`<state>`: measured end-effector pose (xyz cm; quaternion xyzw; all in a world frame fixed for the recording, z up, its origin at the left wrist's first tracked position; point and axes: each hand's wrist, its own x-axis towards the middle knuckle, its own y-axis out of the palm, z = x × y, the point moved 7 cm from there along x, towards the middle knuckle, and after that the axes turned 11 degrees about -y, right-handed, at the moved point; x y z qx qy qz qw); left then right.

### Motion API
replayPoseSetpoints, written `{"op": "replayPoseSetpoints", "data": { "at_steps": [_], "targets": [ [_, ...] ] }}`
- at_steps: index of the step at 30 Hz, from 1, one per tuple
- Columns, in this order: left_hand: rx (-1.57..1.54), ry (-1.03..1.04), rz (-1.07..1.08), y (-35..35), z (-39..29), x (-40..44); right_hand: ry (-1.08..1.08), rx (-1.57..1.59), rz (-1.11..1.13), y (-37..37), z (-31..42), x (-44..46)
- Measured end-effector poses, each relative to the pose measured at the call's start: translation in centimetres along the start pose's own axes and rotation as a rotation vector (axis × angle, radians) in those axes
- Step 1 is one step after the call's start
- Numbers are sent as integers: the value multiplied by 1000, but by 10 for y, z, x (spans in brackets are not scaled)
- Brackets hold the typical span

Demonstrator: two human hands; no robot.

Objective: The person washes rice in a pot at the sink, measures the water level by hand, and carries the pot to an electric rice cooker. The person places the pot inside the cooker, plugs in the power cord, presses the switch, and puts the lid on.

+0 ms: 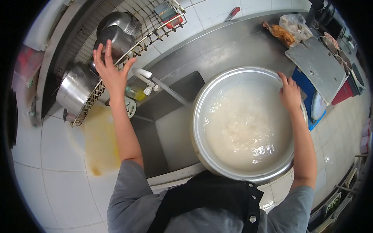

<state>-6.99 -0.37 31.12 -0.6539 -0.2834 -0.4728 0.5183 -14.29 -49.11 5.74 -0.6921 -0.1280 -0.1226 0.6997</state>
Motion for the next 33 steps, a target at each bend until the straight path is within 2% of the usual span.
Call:
{"op": "replayPoseSetpoints", "data": {
  "at_steps": [1,2,3,4,6,8,10,12,13,14,15,16,17,19,23,25,26,27,29,31,33],
  "targets": [
    [41,97,26,7,-2,-6,0,-7,5,1,-1,0],
    [-22,35,-14,1,-10,-16,7,-11,7,0,-2,-1],
    [-52,82,-94,2,-9,-35,6,-10,5,0,-1,-1],
    [-84,131,-179,9,-3,-62,8,-10,-1,-1,0,0],
    [-129,224,-196,33,15,-128,-1,-23,-35,1,-1,0],
    [-193,-17,88,74,44,-175,19,-51,-63,4,-6,-3],
    [-231,-284,225,117,90,-212,-5,-31,-54,8,-6,-2],
    [-32,-496,356,153,149,-246,9,-37,-24,6,-5,-2],
    [-23,-532,359,187,202,-280,21,-36,-15,11,-8,-4],
    [400,-440,608,239,269,-320,39,-44,65,10,-8,-3],
    [-379,-858,533,278,347,-361,45,-55,76,11,-7,-4],
    [-377,-1621,560,248,314,-363,45,-63,85,11,-6,-3],
    [-626,-1900,594,268,335,-386,53,-43,107,-3,3,0],
    [-905,-2046,579,264,317,-376,81,-35,128,-14,6,0],
    [-965,-1982,554,286,319,-370,39,-109,126,3,-3,-1],
    [-1025,-1514,576,283,318,-350,43,-89,87,5,-6,0],
    [-1043,-1406,598,285,323,-353,42,-76,100,6,-7,0],
    [-1019,-1411,604,290,332,-361,49,-82,81,1,-7,1],
    [-740,-1237,687,291,345,-363,51,-53,80,6,-2,-1],
    [-602,-1251,551,296,342,-369,81,-33,67,6,-4,0],
    [-143,-1047,455,284,292,-360,71,-25,37,6,-10,4]
  ]
}}
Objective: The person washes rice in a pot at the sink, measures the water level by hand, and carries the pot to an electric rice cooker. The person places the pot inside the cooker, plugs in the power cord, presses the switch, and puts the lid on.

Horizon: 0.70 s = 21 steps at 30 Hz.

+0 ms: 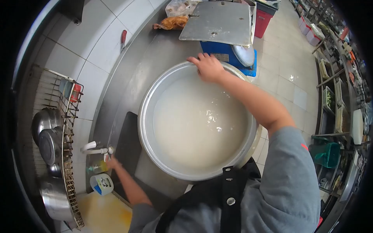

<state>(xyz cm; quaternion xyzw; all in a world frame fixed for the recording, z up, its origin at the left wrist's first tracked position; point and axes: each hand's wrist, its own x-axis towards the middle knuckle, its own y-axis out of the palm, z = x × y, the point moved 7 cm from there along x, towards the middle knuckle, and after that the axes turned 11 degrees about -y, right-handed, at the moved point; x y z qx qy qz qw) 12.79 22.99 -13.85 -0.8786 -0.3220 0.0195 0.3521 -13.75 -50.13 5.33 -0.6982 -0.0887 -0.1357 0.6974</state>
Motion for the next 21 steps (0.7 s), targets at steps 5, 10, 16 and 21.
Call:
{"op": "replayPoseSetpoints", "data": {
  "at_steps": [5,10,16,21],
  "targets": [
    [-518,-177,889,4,-213,-266,162,623,272,35,-52,32],
    [-77,168,996,12,-300,-320,371,816,504,48,-56,27],
    [404,321,694,-5,-312,-325,228,731,449,46,-52,27],
    [413,295,664,-1,-301,-320,184,748,491,50,-53,28]
  ]
}}
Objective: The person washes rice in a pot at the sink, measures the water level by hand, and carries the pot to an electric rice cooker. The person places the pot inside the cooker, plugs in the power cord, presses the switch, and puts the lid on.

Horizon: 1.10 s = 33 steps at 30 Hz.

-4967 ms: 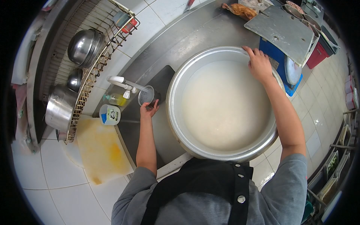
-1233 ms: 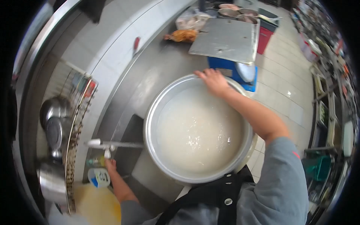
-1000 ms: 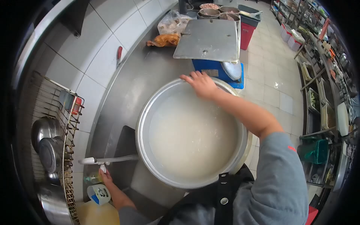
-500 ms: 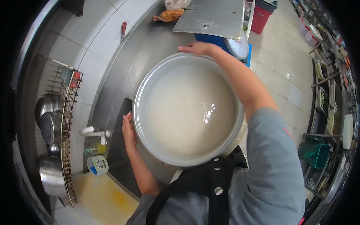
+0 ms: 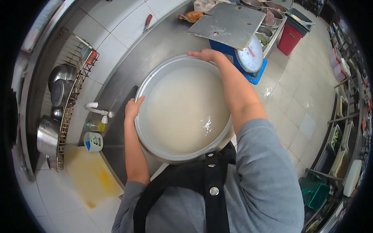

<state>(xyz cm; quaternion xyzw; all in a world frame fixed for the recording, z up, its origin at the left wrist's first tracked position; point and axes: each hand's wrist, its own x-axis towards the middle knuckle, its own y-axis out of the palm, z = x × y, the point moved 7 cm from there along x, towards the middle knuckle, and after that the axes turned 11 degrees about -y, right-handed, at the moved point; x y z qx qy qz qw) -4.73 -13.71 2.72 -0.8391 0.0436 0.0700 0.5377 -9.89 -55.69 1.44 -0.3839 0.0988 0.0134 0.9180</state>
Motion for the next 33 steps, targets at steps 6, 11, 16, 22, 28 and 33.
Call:
{"op": "replayPoseSetpoints", "data": {
  "at_steps": [6,11,16,22,28,33],
  "targets": [
    [-13,-38,43,5,6,-11,28,-23,-7,0,0,-25],
    [-29,-3,67,17,8,-21,112,-88,-51,-4,-6,-62],
    [-211,37,184,24,16,-41,154,-45,-97,-2,-21,-104],
    [-640,-5,311,47,36,-72,201,-100,-182,-10,-47,-157],
    [-782,20,501,48,11,-96,285,39,-321,-7,-98,-202],
    [-747,106,524,47,-7,-100,360,109,-301,-5,-52,-264]
  ]
}}
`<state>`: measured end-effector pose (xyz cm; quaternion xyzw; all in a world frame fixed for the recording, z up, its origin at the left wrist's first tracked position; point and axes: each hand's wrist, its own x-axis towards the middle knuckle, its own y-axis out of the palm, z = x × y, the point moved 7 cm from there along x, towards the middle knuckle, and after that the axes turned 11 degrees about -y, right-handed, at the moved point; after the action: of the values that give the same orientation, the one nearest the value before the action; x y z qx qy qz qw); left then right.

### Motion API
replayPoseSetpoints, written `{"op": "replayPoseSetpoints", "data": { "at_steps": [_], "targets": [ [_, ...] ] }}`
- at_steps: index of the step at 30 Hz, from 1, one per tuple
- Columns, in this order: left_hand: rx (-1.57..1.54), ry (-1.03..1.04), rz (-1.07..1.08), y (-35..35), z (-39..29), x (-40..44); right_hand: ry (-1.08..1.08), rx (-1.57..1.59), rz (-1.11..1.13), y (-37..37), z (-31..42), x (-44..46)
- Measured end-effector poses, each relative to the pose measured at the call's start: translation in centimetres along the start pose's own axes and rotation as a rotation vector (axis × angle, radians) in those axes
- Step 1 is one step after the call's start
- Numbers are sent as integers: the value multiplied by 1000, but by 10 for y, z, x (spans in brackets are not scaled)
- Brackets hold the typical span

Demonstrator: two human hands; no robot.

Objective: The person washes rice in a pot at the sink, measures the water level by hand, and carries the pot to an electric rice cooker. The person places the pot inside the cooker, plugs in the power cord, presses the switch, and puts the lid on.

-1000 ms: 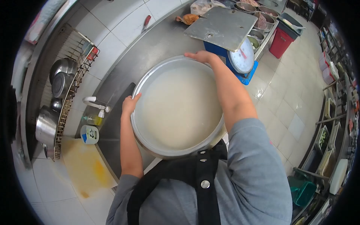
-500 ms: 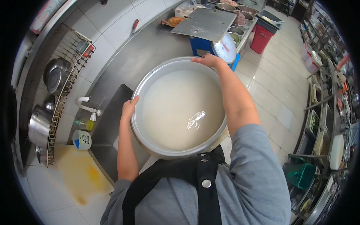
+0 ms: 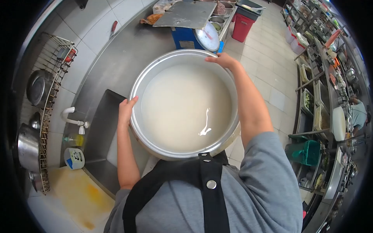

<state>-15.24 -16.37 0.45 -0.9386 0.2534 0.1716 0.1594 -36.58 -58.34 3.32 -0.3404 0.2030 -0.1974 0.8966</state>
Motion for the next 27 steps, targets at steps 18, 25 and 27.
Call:
{"op": "replayPoseSetpoints", "data": {
  "at_steps": [18,25,27],
  "targets": [
    [293,208,200,179,-60,-5,296,225,-380,-65,-177,-158],
    [371,260,305,332,-81,4,396,242,-479,-140,-254,-228],
    [377,314,302,385,-72,29,445,246,-547,-169,-283,-242]
  ]
}}
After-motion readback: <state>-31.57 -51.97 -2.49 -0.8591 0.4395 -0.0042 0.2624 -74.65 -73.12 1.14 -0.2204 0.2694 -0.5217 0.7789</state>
